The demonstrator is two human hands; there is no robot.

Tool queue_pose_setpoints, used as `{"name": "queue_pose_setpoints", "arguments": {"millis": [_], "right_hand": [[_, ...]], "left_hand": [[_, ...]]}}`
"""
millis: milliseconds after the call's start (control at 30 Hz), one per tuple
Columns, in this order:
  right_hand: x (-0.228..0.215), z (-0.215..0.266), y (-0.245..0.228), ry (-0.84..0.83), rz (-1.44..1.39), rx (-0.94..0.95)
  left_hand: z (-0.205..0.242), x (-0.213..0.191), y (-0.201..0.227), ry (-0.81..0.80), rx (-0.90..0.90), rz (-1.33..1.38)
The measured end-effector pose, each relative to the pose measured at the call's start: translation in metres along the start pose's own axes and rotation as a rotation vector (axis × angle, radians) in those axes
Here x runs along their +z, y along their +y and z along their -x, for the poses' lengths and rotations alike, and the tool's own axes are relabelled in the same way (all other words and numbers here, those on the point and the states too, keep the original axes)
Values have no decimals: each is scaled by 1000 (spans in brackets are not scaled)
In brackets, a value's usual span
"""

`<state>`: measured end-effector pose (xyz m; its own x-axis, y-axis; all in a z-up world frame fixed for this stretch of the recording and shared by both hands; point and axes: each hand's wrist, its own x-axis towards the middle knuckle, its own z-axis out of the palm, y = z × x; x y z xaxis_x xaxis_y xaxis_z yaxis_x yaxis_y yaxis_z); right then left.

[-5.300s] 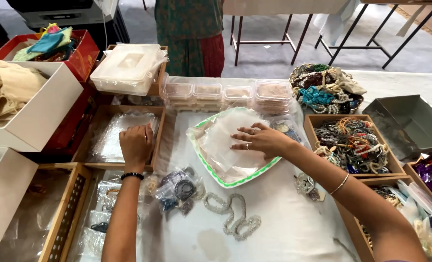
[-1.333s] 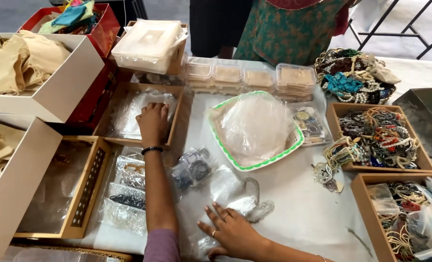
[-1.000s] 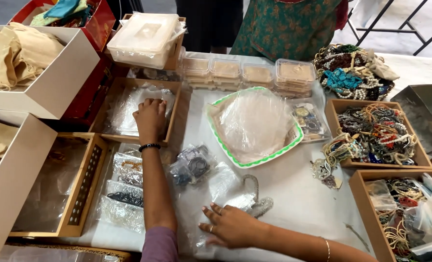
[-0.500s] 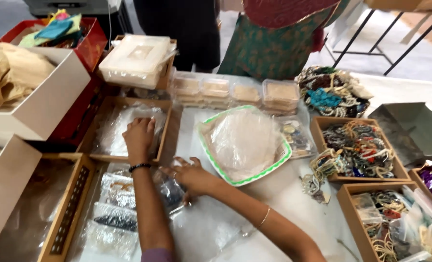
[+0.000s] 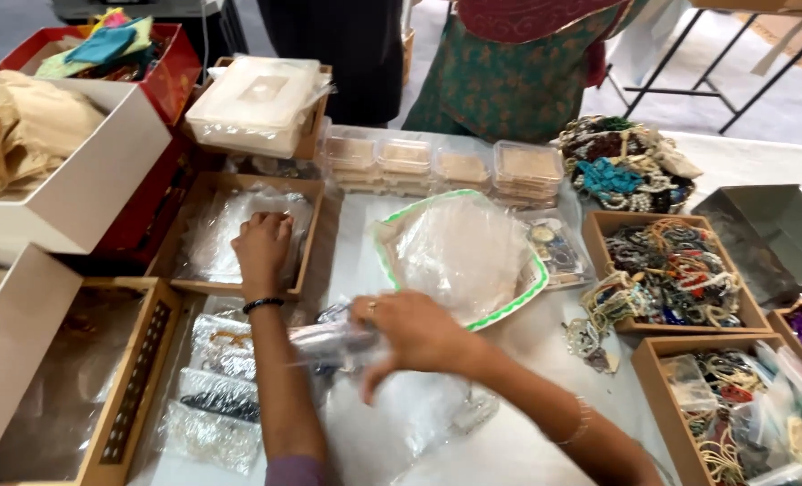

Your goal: Bagging and organizing necklaces and jewelry items into small pouches and boxes.

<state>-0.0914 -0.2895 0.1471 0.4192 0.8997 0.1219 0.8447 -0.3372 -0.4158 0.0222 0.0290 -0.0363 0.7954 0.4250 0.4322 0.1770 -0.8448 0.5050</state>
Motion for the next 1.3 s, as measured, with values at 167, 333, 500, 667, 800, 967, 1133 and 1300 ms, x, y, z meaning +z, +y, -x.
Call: {"name": "queue_pose_setpoints", "arguments": {"millis": [167, 333, 500, 667, 800, 967, 1133, 1300], "right_hand": [[48, 24, 35, -506, -323, -11], [129, 36, 47, -489, -79, 8], [134, 37, 35, -196, 68, 25], [141, 32, 38, -106, 96, -53], [124, 18, 21, -234, 169, -31], [155, 23, 45, -256, 76, -84], [144, 17, 32, -334, -1, 88], [157, 34, 24, -124, 22, 163]], "left_hand": [[1, -3, 0, -8, -5, -22], [-1, -4, 1, -2, 5, -13], [-3, 10, -13, 10, 38, -58], [8, -13, -11, 76, -45, 653], [-11, -40, -15, -267, -310, 1386], [-13, -32, 7, -379, -235, 1064], [-16, -22, -12, -367, -161, 767], [-12, -27, 0, -374, -331, 840]]}}
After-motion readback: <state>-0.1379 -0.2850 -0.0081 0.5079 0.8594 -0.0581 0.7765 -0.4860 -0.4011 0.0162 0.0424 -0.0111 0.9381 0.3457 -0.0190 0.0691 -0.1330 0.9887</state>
